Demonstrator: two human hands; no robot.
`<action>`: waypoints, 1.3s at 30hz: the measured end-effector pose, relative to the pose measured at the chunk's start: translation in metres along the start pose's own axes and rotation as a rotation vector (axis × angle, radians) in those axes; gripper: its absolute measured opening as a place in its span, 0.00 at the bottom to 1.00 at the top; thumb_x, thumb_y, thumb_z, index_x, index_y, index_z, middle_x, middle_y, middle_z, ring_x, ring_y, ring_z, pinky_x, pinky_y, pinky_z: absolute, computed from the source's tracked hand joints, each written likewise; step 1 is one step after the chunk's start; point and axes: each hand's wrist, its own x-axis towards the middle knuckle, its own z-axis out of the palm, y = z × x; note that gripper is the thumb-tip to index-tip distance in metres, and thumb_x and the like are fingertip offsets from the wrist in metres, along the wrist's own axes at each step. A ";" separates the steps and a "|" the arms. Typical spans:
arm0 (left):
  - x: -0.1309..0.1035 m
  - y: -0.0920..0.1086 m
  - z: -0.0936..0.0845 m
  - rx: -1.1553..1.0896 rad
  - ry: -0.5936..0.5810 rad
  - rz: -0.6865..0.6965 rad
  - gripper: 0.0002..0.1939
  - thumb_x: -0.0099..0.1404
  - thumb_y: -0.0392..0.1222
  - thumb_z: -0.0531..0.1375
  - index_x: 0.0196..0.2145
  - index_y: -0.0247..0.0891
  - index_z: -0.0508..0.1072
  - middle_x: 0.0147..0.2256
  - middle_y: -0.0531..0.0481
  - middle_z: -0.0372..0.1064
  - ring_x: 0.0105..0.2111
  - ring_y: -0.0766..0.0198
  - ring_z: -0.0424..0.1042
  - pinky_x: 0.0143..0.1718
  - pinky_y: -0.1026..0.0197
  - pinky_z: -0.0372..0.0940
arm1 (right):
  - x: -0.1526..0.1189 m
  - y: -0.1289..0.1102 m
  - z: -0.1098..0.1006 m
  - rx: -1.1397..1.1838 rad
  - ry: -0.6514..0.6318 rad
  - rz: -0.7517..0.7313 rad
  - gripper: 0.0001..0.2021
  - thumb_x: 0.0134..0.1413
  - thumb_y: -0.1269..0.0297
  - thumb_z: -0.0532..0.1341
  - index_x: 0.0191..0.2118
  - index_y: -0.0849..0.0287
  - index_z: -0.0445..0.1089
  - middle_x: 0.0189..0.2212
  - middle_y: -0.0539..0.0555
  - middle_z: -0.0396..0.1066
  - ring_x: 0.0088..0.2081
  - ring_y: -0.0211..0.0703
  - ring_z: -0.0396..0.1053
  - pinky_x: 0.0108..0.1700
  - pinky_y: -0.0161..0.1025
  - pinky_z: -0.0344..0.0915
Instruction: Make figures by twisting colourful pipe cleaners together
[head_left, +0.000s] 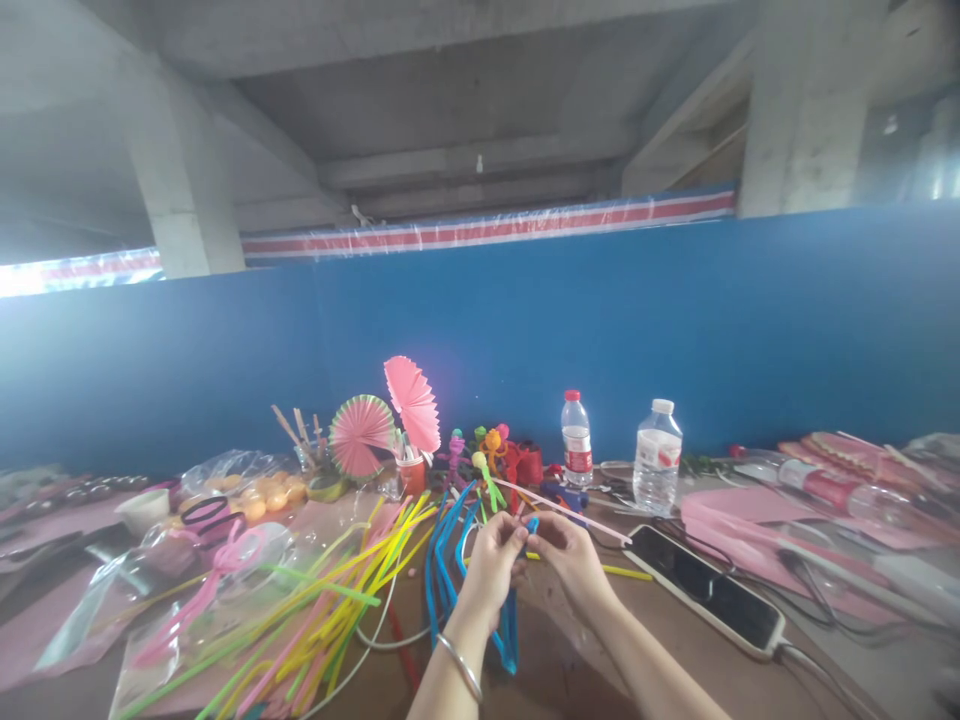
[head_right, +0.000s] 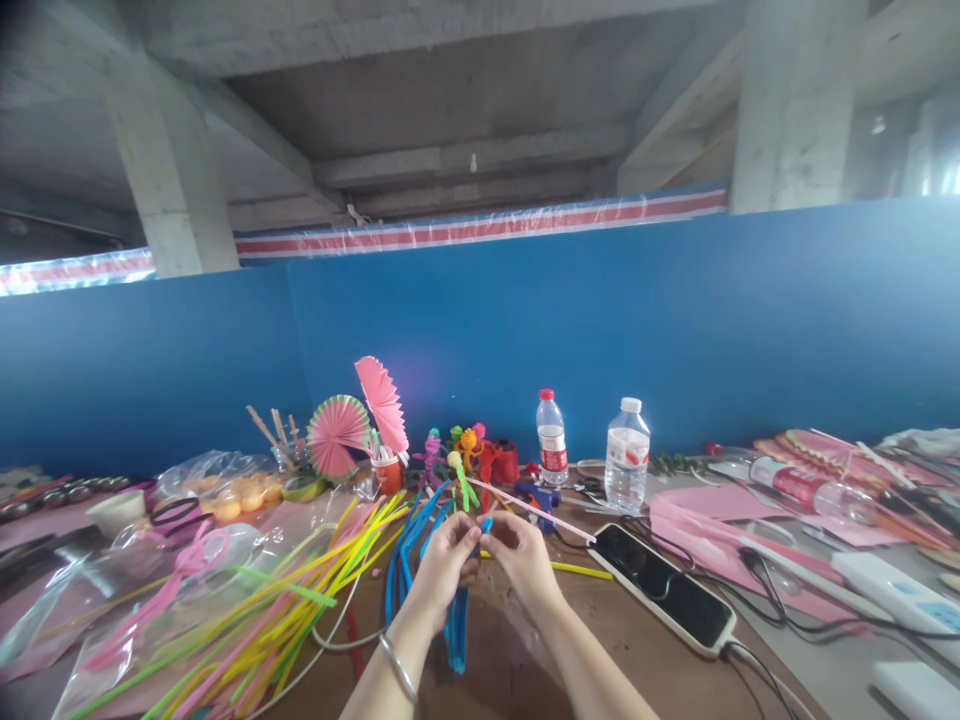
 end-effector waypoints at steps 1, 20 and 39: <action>0.000 0.001 0.000 0.033 0.015 0.009 0.16 0.51 0.52 0.59 0.25 0.36 0.63 0.19 0.59 0.58 0.15 0.74 0.55 0.17 0.70 0.50 | 0.001 -0.001 -0.001 0.006 -0.020 0.005 0.09 0.45 0.62 0.61 0.33 0.60 0.69 0.28 0.52 0.70 0.32 0.44 0.67 0.38 0.39 0.63; -0.008 0.007 0.003 0.786 -0.016 0.375 0.11 0.60 0.36 0.49 0.32 0.38 0.72 0.29 0.48 0.70 0.30 0.61 0.67 0.32 0.63 0.56 | 0.002 0.018 -0.015 0.001 0.344 0.040 0.12 0.43 0.55 0.62 0.26 0.60 0.66 0.19 0.47 0.65 0.22 0.38 0.62 0.26 0.34 0.59; 0.006 -0.004 -0.017 -0.249 0.144 0.079 0.10 0.53 0.44 0.59 0.21 0.35 0.65 0.21 0.55 0.63 0.23 0.70 0.63 0.30 0.67 0.57 | -0.011 0.033 0.003 -0.265 0.118 0.105 0.16 0.44 0.51 0.58 0.26 0.61 0.70 0.21 0.51 0.68 0.25 0.42 0.64 0.28 0.36 0.58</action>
